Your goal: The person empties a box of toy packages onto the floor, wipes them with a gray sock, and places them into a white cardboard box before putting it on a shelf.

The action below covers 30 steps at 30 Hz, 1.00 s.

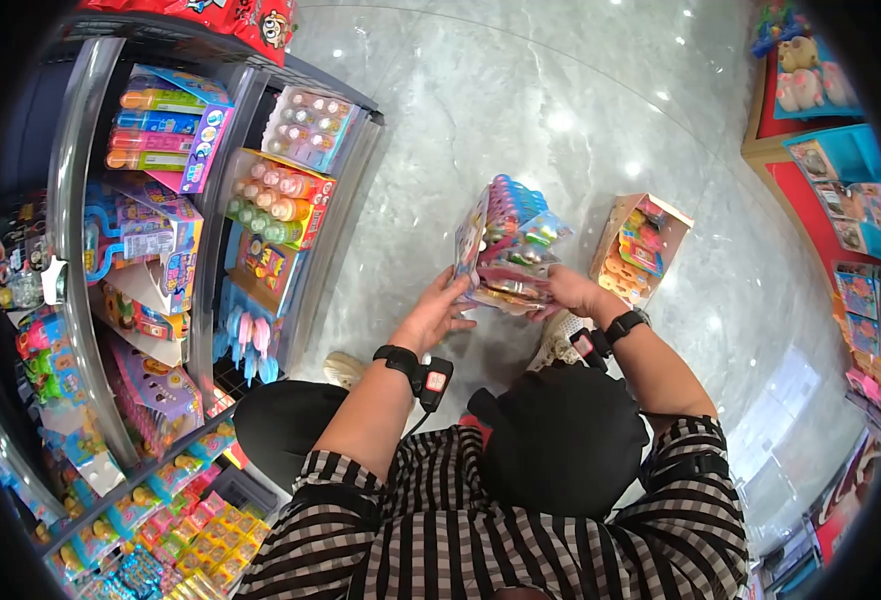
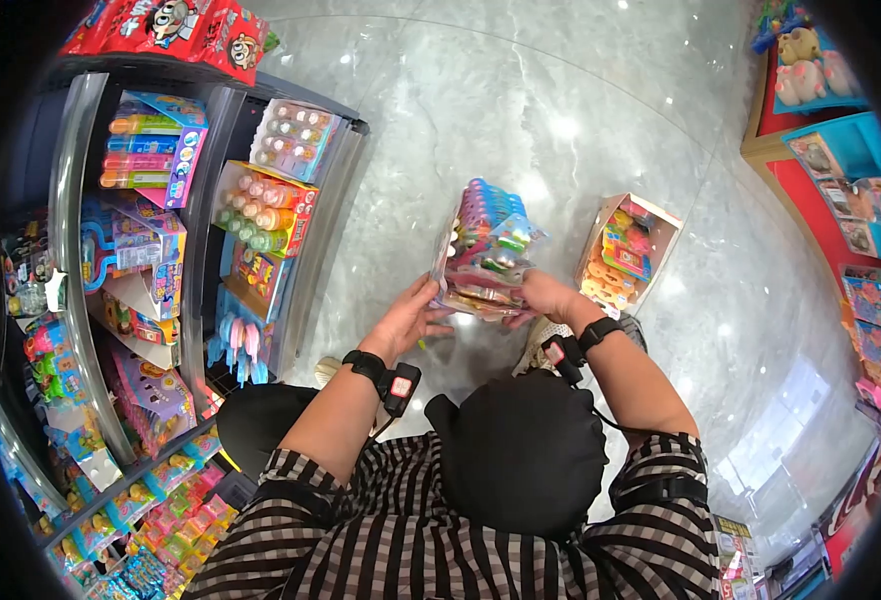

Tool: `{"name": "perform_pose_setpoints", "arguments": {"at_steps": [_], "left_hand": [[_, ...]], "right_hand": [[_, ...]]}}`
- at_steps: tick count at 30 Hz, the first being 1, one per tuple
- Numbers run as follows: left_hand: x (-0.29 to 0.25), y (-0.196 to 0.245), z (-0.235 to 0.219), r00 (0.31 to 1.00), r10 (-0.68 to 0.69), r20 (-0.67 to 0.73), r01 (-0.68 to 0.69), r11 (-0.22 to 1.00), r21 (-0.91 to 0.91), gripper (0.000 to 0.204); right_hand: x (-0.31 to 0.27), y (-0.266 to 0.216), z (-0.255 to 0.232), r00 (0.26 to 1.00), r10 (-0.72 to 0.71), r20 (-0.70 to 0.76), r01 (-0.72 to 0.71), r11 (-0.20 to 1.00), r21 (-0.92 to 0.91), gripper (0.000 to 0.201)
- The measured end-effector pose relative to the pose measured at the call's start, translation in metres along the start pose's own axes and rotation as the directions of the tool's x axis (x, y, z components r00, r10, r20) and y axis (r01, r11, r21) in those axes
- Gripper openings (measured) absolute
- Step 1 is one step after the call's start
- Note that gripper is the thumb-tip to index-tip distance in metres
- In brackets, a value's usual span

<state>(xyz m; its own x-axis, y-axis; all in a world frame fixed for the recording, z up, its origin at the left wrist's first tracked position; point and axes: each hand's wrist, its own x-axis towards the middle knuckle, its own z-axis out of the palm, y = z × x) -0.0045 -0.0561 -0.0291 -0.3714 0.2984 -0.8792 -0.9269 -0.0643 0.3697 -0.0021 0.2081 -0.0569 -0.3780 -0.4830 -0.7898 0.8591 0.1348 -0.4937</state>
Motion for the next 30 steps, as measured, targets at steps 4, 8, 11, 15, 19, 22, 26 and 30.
{"name": "perform_pose_setpoints", "arguments": {"at_steps": [4,8,11,15,19,22,26,30], "left_hand": [[0.004,0.008,0.019,0.997,0.061,-0.041,-0.053,0.983,0.175,0.106],[0.004,0.023,0.031,0.972,0.196,-0.133,-0.137,0.924,0.358,0.111],[0.003,0.04,0.042,0.96,0.22,-0.173,-0.138,0.91,0.392,0.116],[0.0,0.045,0.053,0.937,0.157,-0.311,-0.033,0.929,0.369,0.105],[-0.005,0.038,0.049,0.988,0.047,-0.145,-0.006,0.962,0.273,0.087],[-0.003,0.032,0.036,0.988,0.063,-0.142,-0.035,0.981,0.19,0.065],[0.004,0.027,0.024,0.985,-0.007,-0.17,0.032,0.988,0.148,0.046],[0.003,0.023,0.021,0.979,0.005,-0.203,0.034,0.981,0.189,0.043]], "right_hand": [[0.012,0.02,-0.002,0.995,-0.087,0.041,0.079,0.982,0.171,0.038],[0.011,0.015,-0.008,0.998,-0.059,0.039,0.054,0.992,0.113,0.036],[0.002,0.003,-0.005,0.997,-0.067,0.027,0.067,0.998,0.002,0.035],[-0.008,-0.019,-0.003,0.996,-0.087,0.006,0.08,0.883,-0.463,0.035],[0.001,-0.011,-0.007,0.987,-0.16,-0.017,0.111,0.754,-0.648,0.037],[-0.005,-0.013,-0.006,0.964,-0.233,-0.129,0.124,0.823,-0.555,0.04],[-0.009,-0.012,-0.007,0.968,-0.203,-0.151,0.181,0.973,-0.146,0.04],[-0.006,-0.015,-0.004,0.962,-0.231,-0.145,0.209,0.966,-0.152,0.036]]}}
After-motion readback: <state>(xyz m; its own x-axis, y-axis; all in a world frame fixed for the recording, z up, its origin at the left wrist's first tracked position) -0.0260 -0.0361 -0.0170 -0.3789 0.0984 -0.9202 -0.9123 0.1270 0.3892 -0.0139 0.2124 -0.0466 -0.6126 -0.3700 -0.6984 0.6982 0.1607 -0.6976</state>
